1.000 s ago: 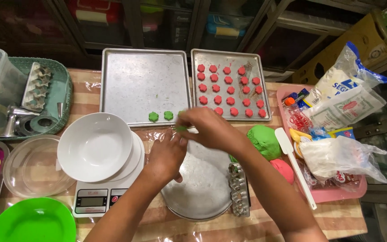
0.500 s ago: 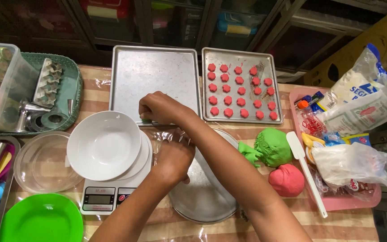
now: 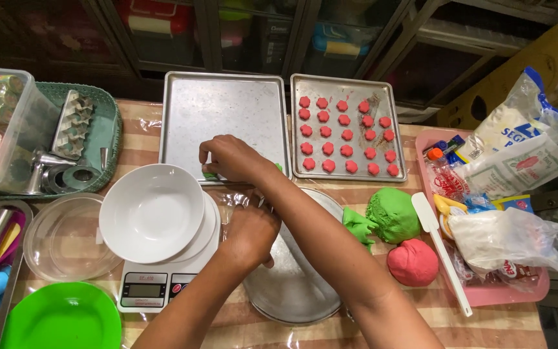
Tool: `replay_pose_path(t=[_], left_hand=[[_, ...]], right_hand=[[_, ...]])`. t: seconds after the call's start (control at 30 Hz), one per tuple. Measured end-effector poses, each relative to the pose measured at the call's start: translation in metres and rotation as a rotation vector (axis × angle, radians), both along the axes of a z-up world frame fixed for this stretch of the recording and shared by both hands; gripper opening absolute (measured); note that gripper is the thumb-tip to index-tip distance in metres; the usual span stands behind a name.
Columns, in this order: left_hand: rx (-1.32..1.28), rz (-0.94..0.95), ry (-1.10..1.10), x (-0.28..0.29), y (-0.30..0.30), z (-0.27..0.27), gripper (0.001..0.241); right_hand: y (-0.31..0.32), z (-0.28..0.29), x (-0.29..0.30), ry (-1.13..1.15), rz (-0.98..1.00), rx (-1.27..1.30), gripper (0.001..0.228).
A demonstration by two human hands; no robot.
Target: Molding green dough into small shapes using a manual mold and placing them on a baking tray.
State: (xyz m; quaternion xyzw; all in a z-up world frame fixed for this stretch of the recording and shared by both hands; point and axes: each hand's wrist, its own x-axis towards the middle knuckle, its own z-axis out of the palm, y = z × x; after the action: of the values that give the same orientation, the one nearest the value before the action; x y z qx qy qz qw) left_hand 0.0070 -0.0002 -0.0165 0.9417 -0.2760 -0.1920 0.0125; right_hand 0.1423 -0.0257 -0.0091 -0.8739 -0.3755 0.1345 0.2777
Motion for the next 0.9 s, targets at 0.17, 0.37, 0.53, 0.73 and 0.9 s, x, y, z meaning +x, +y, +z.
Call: replay_pose_path(t=[0.17, 0.37, 0.53, 0.73, 0.9], left_hand=[[-0.012, -0.017, 0.004, 0.0, 0.001, -0.002, 0.065], [-0.042, 0.002, -0.045, -0.004, 0.003, 0.008, 0.085], [-0.05, 0.051, 0.042, -0.003, 0.002, 0.037, 0.115], [-0.008, 0.072, 0.06, -0.004, -0.002, 0.032, 0.135], [0.052, 0.063, 0.078, -0.002, -0.002, 0.01, 0.142]], right_hand=[[0.004, -0.021, 0.004, -0.065, -0.002, -0.025, 0.007], [-0.018, 0.016, -0.014, -0.136, 0.021, -0.086, 0.016], [-0.07, 0.068, -0.05, -0.077, 0.053, -0.065, 0.024], [-0.159, 0.117, -0.125, -0.054, -0.135, -0.151, 0.026], [-0.218, 0.095, -0.183, -0.046, -0.371, -0.343, 0.04]])
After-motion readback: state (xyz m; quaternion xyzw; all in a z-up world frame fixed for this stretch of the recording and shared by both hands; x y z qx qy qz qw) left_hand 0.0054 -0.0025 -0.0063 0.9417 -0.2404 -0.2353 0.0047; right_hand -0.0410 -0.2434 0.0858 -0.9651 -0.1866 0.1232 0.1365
